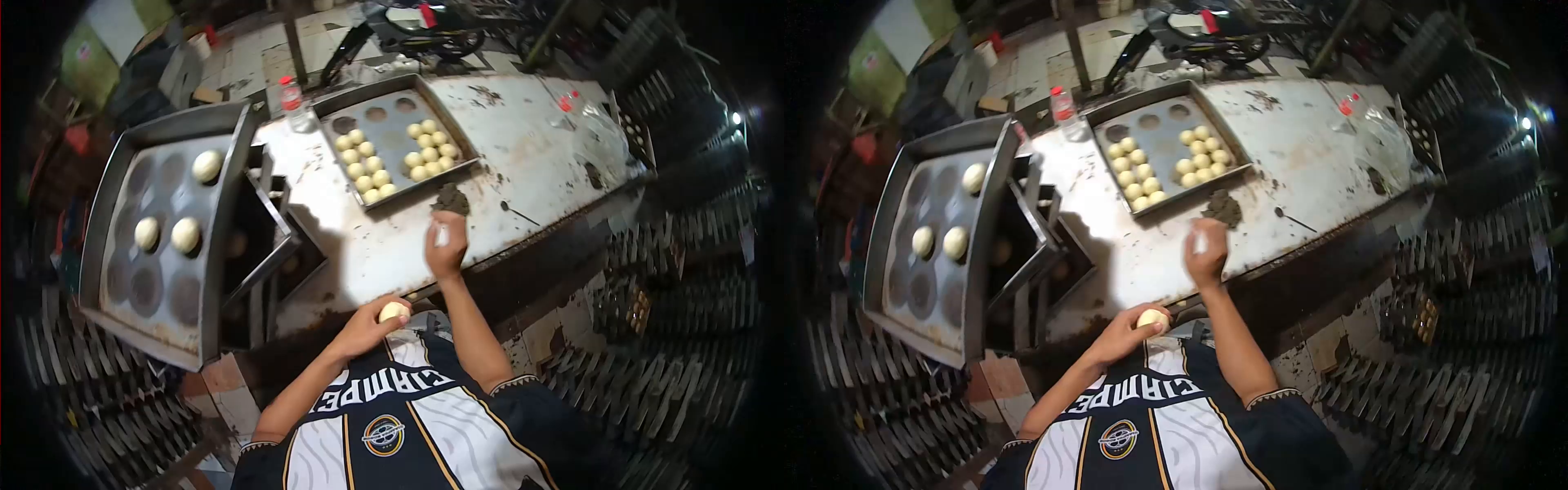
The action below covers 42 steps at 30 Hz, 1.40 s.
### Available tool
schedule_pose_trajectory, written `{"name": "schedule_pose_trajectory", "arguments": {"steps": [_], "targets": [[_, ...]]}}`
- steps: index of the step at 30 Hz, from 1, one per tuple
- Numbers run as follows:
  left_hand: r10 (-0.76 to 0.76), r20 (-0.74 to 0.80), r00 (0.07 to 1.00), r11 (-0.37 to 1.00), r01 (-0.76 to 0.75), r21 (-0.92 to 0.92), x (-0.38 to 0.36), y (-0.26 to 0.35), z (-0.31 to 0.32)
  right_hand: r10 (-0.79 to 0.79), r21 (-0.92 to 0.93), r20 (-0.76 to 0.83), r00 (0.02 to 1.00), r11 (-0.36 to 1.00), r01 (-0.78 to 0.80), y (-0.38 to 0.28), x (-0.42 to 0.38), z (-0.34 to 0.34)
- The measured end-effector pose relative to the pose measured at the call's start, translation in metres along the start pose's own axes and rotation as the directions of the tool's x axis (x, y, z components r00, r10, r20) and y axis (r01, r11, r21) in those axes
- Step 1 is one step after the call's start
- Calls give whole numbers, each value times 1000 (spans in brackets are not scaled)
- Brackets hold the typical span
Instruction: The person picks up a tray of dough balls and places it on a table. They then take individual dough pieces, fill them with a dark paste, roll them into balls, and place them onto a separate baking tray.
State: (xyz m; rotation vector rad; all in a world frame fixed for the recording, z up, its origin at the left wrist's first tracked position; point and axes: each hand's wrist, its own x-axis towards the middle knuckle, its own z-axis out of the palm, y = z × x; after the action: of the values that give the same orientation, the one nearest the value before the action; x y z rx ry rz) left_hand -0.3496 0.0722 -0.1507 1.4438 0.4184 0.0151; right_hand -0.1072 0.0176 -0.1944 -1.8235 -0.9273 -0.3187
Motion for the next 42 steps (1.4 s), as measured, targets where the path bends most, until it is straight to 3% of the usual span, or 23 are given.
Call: {"name": "schedule_pose_trajectory", "arguments": {"steps": [1,2,3,6,10,13,14,17,20,23,24,27,28,29,30,33,34,35,36,37,39,40,42], "targets": [[-34,3,999,997,34,-69,9,4,3,241,-110,-84,967,962,-249,52,-1,-7],[-78,0,997,996,78,-41,17,11,3,460,-259,99,882,868,-424,107,-6,-16],[-79,-17,997,994,77,-77,29,13,5,657,-421,244,713,734,-532,147,-5,-24],[-89,-123,988,980,65,-187,67,24,14,217,-197,187,958,964,-180,179,-5,-33],[-172,-123,977,977,153,-149,120,44,25,-8,-176,302,953,982,64,212,-3,-24],[-185,-145,972,982,176,-69,151,42,31,-116,-147,320,940,974,170,236,1,-24],[-193,-177,965,968,158,-194,158,42,37,-158,-134,306,939,969,207,242,3,-24],[-277,-251,928,945,216,-244,177,48,46,-75,-62,292,954,993,97,251,6,-24],[-230,-294,928,973,208,-103,182,47,44,-192,16,405,894,979,203,239,27,-43],[-160,-355,921,985,125,-119,183,45,45,-413,26,534,738,880,474,269,31,-48],[-172,-344,923,978,120,-168,185,47,44,-447,62,530,721,868,492,273,35,-49],[-251,-384,888,950,151,-273,195,53,46,-285,108,381,880,959,264,288,23,-33],[-209,-394,895,973,150,-176,199,47,40,-10,175,339,941,983,-52,280,22,-32],[-187,-387,903,982,159,-103,196,41,37,269,249,325,907,900,-357,267,14,-30],[-170,-380,909,985,170,-33,195,48,37,524,315,340,781,719,-620,255,13,-26],[-56,-385,921,998,61,0,199,39,46,578,609,333,745,472,-637,175,44,-43],[-40,-406,913,999,34,-21,205,34,53,475,678,370,798,449,-582,143,57,-51],[-21,-426,905,999,5,-38,209,33,61,418,711,345,840,469,-525,103,69,-51],[-38,-457,889,999,22,-38,206,48,73,280,623,240,930,690,-369,71,79,-47],[96,-510,855,995,-97,26,203,39,87,107,492,156,982,854,-171,51,87,-42],[163,-642,749,967,-250,-46,179,74,94,-88,464,58,994,884,51,39,98,-34],[150,-640,754,957,-273,-96,161,91,90,-150,410,47,988,905,118,21,107,-41],[146,-609,780,921,-332,-205,132,102,71,-60,614,79,995,789,-1,-14,104,-46]]}}
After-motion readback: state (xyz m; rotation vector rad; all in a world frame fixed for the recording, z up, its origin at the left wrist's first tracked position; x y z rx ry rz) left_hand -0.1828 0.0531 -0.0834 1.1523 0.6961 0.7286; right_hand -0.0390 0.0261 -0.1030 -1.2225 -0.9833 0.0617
